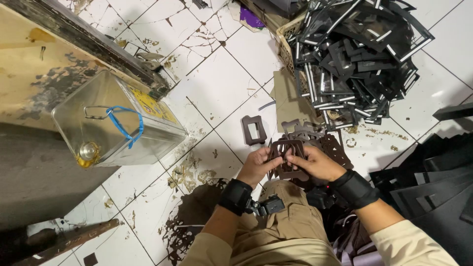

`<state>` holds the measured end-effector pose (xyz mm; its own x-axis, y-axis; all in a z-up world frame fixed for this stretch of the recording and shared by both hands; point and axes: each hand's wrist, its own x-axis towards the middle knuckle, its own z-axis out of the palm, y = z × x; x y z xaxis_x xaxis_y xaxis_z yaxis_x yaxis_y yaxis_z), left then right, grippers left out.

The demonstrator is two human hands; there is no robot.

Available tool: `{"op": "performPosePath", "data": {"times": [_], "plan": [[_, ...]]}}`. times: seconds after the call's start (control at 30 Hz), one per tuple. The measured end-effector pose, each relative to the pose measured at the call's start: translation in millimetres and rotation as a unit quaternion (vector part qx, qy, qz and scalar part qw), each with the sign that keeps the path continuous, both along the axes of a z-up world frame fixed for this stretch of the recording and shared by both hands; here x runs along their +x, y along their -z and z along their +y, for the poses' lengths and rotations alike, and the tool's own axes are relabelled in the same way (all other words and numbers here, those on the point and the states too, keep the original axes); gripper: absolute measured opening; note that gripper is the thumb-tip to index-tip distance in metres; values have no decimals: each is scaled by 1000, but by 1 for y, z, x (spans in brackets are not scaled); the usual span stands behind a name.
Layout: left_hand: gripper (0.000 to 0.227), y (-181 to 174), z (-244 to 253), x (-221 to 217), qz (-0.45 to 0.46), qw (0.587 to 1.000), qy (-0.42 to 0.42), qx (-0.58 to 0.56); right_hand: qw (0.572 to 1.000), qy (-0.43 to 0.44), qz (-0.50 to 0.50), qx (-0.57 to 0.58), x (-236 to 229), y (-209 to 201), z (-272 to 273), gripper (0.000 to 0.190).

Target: Sorting and stacking die-cut leather frames from a pile of scraps on the workshop floor

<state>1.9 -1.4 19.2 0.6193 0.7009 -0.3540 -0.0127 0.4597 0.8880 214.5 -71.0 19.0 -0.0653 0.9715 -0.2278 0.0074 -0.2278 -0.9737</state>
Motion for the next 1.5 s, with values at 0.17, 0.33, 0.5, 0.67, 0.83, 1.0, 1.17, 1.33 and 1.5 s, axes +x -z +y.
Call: {"op": "performPosePath", "data": {"times": [0.17,0.33,0.5,0.67,0.83,1.0,1.17,1.33,1.5], "plan": [[37,5,0,3,11,1000,-24,2,999,21,-29,-29,-3,-29,-1,19],[25,-4,2,2,-24,999,-36,6,998,26,-53,-35,21,25,-12,27],[18,7,8,-3,-8,998,-51,26,993,104,-55,-27,23,-12,-13,14],[26,6,4,4,9,999,-27,15,992,64,-102,-32,10,-47,-12,20],[29,19,2,9,-5,999,-25,22,976,-18,-218,-5,-10,-61,-12,26],[42,18,1,10,-21,999,-28,14,992,14,-112,-55,-7,-19,-12,16],[48,26,-1,7,-40,999,-19,-8,996,59,43,-50,-14,-22,-7,15],[53,-19,-5,14,-23,1000,-3,8,996,47,61,-43,-13,-3,0,22],[38,15,0,11,3,1000,-23,2,991,78,90,-60,-17,-16,2,28]]}}
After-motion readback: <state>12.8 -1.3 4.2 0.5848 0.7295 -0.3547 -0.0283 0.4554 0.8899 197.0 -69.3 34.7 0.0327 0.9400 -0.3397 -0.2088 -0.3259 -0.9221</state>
